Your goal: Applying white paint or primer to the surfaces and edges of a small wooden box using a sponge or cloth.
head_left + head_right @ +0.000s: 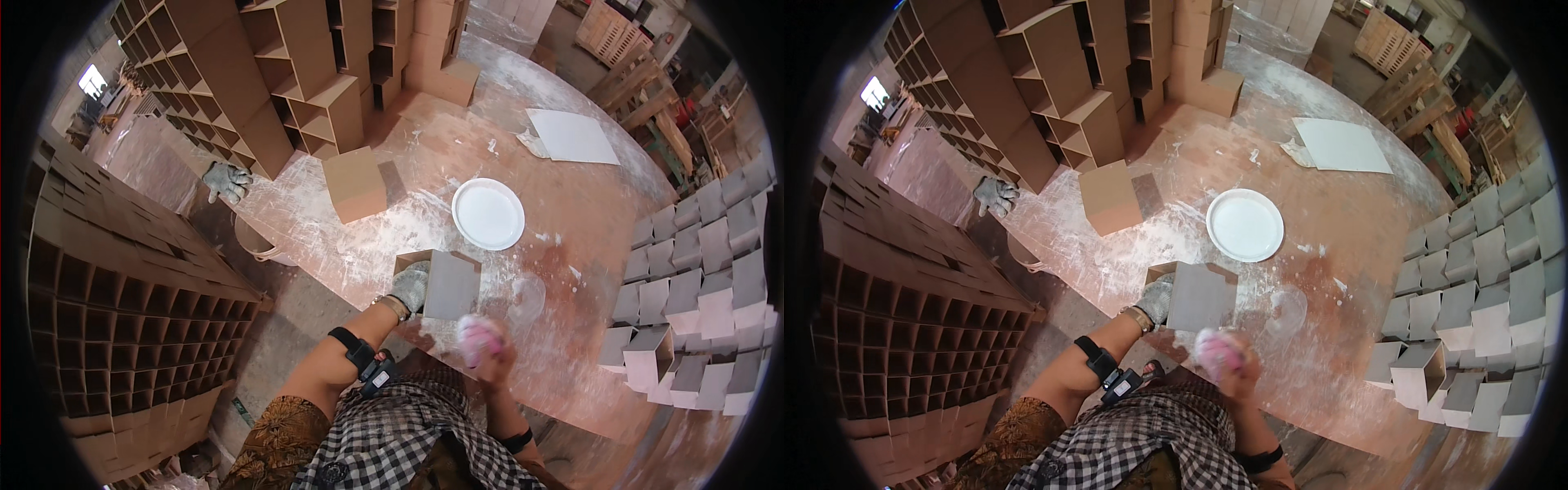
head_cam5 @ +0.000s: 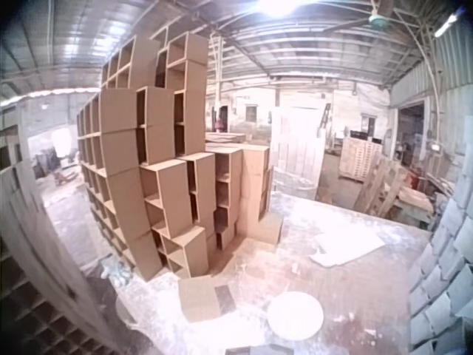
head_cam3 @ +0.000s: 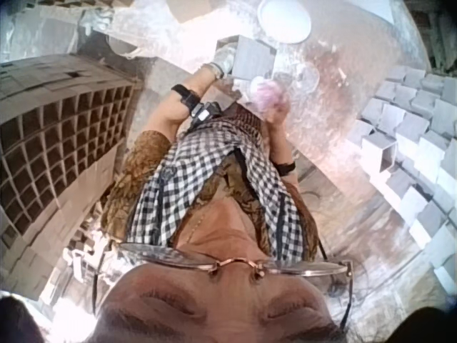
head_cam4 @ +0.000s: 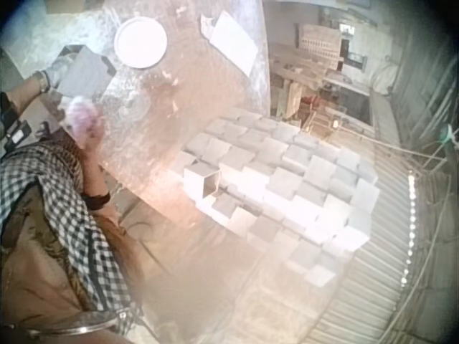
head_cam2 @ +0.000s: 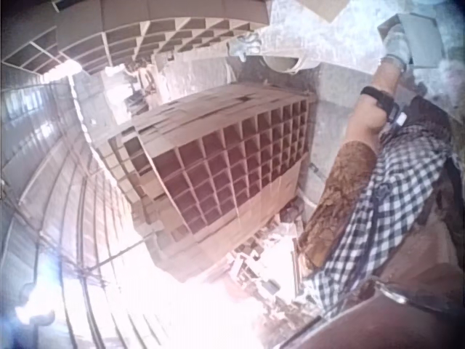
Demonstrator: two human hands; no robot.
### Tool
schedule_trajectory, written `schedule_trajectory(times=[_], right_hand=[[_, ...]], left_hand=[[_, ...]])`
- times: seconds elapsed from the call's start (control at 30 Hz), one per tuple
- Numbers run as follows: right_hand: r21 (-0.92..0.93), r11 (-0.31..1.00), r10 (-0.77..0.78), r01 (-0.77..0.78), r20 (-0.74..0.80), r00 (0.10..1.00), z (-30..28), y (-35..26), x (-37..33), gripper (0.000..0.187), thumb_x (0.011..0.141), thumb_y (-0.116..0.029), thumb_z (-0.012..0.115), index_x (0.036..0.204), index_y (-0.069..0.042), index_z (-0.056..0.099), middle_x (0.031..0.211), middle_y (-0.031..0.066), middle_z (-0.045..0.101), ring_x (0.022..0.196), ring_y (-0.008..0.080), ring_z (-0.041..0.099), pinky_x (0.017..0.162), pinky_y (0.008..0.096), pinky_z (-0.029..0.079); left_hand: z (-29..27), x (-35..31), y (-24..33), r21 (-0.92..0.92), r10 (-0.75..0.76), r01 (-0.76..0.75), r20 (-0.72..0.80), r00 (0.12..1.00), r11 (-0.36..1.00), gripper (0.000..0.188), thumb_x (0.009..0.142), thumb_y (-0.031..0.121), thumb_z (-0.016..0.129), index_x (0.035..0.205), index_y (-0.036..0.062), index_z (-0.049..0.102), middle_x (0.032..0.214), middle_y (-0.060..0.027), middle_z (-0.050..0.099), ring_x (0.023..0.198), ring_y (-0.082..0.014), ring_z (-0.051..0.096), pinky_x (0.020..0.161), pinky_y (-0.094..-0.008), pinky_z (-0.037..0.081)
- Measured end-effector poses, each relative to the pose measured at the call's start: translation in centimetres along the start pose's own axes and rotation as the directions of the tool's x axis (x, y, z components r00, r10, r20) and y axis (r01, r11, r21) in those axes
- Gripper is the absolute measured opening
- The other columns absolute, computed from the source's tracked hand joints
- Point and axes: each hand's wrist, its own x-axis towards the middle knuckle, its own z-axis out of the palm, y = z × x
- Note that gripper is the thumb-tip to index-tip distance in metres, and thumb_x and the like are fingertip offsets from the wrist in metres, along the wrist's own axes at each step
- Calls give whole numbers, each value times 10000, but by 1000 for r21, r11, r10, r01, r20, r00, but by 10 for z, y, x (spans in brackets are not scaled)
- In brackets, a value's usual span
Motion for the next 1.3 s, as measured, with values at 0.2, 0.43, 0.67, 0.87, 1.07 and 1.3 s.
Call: schedule_trajectory(times=[0.2, 0.43, 0.67, 0.87, 1.07, 1.3], right_hand=[[644, 731, 506, -225, -290, 812, -38, 21, 8, 239, 914, -138, 504, 1140, -62, 522, 1106, 92, 576, 956, 208, 587, 817, 371, 499], [840, 504, 640, -202, -207, 740, -47, 34, -11, 314, 934, -212, 474, 1227, -101, 462, 1186, 58, 550, 1021, 212, 567, 839, 414, 497], [719, 653, 574, -238, -264, 776, -17, -14, 15, 282, 911, -163, 530, 1162, -39, 499, 1105, 43, 556, 983, 173, 550, 890, 324, 446], [438, 899, 108, -2, -218, 970, 10, -65, 57, 176, 880, -38, 504, 1036, -1, 576, 954, 36, 599, 902, 128, 556, 816, 249, 427], [177, 981, 80, -77, -10, 997, 51, -111, 95, 249, 843, 6, 531, 1089, 30, 560, 1019, 62, 601, 957, 129, 545, 863, 263, 418], [-17, 974, -200, 227, 414, 888, 58, -113, 104, 348, 721, 47, 604, 1065, 11, 571, 985, 128, 606, 924, 222, 578, 861, 294, 427]], left_hand=[[-28, -7, -2, 76, -4, -12, 203, 979, 997, 376, 840, 304, 526, 1114, 53, 580, 1131, -183, 582, 999, -315, 583, 836, -395, 465], [-54, -37, 13, 496, 401, -394, 97, 911, 774, 457, 834, 326, 541, 1219, 82, 516, 1234, -133, 524, 1136, -272, 498, 935, -374, 402], [-111, -39, 60, 278, 504, -433, -285, 815, 857, 460, 817, 327, 561, 1200, 75, 527, 1218, -116, 533, 1129, -263, 497, 913, -394, 408], [-137, -55, 110, 271, 556, -493, -259, 790, 827, 476, 793, 329, 585, 1190, 72, 532, 1186, -116, 541, 1128, -271, 489, 931, -399, 393], [-137, -63, 103, 476, 630, -473, -252, 734, 742, 493, 770, 315, 614, 1182, 58, 533, 1154, -131, 555, 1101, -280, 507, 940, -361, 402], [-147, -67, 107, 272, 534, -483, -160, 830, 832, 429, 763, 326, 622, 1101, 68, 566, 1032, -118, 614, 935, -287, 595, 805, -366, 474]])
